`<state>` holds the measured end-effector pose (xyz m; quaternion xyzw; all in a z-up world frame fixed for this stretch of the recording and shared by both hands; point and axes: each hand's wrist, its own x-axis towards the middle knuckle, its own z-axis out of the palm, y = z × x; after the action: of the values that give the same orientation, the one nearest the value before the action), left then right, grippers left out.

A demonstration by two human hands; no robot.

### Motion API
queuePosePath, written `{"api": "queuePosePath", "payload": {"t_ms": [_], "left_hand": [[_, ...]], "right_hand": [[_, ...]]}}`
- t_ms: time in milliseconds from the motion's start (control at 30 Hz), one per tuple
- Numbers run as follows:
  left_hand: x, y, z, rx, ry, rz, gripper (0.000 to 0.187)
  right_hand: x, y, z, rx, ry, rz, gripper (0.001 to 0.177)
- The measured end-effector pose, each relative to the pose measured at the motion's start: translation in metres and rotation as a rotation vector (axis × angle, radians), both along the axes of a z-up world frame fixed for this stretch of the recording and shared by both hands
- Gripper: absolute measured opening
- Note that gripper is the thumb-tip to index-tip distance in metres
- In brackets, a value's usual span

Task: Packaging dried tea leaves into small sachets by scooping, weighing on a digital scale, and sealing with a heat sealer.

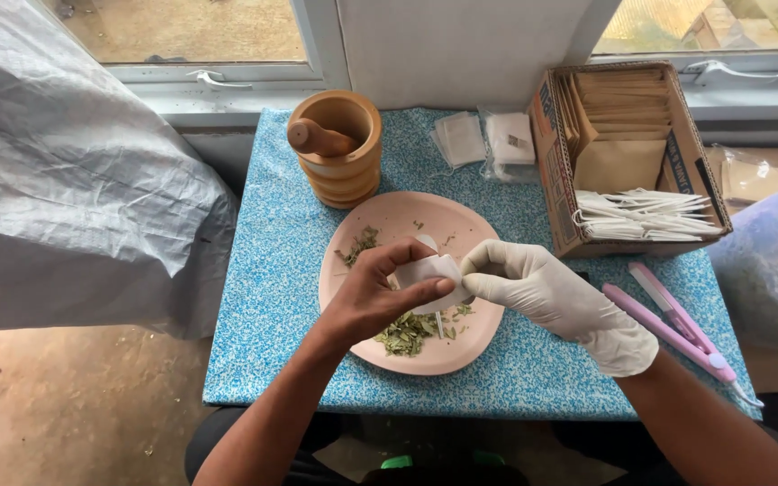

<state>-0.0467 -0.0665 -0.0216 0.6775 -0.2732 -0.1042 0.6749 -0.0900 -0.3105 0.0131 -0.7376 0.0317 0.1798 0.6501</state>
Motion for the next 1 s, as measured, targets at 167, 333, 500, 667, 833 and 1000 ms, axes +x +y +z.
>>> {"api": "queuePosePath", "payload": {"t_ms": [167, 333, 500, 667, 833, 1000], "left_hand": [[0.002, 0.004, 0.010, -0.005, -0.019, -0.040, 0.021], [0.004, 0.008, 0.014, -0.009, -0.027, -0.077, 0.016], [0.001, 0.002, 0.012, -0.002, -0.003, -0.123, 0.016], [0.000, 0.000, 0.010, 0.008, 0.025, -0.152, 0.018], [0.000, -0.001, 0.003, 0.021, 0.034, -0.175, 0.024], [-0.002, -0.004, 0.002, 0.022, 0.009, -0.209, 0.032]], "right_hand": [[-0.007, -0.005, 0.000, 0.054, -0.019, 0.029, 0.023], [-0.027, 0.006, 0.007, 0.050, -0.259, -0.035, 0.031], [-0.044, 0.006, 0.006, -0.212, -0.475, -0.029, 0.038], [-0.042, 0.005, 0.007, -0.196, -0.497, -0.012, 0.032], [-0.042, 0.002, 0.002, -0.186, -0.514, 0.008, 0.030], [-0.041, 0.003, -0.001, -0.124, -0.465, -0.051, 0.030]]}}
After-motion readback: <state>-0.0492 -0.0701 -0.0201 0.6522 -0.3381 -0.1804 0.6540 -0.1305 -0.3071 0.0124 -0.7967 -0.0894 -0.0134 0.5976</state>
